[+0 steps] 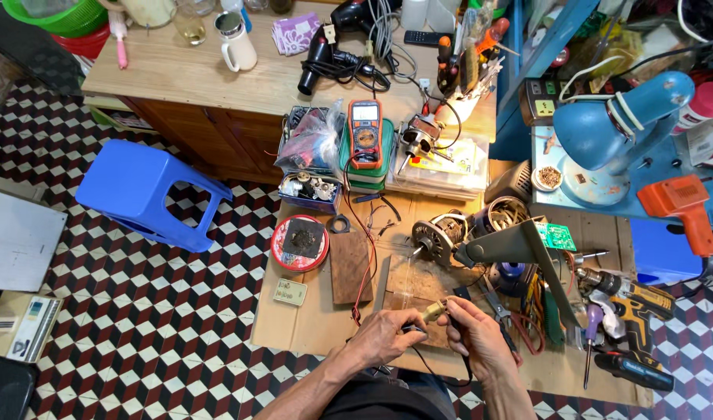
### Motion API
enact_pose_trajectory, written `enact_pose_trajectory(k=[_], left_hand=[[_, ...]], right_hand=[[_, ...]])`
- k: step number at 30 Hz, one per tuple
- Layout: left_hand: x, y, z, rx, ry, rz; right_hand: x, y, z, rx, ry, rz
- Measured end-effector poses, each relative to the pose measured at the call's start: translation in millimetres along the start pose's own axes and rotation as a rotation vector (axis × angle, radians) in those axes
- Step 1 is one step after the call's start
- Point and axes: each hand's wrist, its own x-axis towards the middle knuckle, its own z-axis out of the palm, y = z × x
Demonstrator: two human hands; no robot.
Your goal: The person repairs a small appliance at a cluttered workbench. They disassemble the appliance housing, handle a green circuit board and wiring, test components with a multimeter, apply heat with a heat gun, and work on the board with a soldering iron before reassembling the housing.
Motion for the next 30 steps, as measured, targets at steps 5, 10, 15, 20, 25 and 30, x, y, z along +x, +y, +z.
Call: enact_pose_trajectory(k=[5,10,15,20,25,30], left_hand=[[-2,-3,-4,-0.041,0.001,-0.011],[-3,-2,-12,-0.127,-0.002,-0.011],[-4,1,-21,-0.307,-0.035,-0.154],[-1,-1,-26,-0.345,-0.011,-0.076],[7,-7,-22,-0.411,-0.044,-0.125],[19,-3,-18,-0.421,-0.044,-0.093]], right_hand=[[-2,1,12,0.009,0.043,0.013],[-6,-1,21,-0.006,0.022,0.000],[-2,4,24,0.035,0.037,-0.010],[8,9,25,0.092,0.033,-0.024],[13,9,21,0.100,0.067,-0.014],[13,-1,13,0.107,0.079,0.041]])
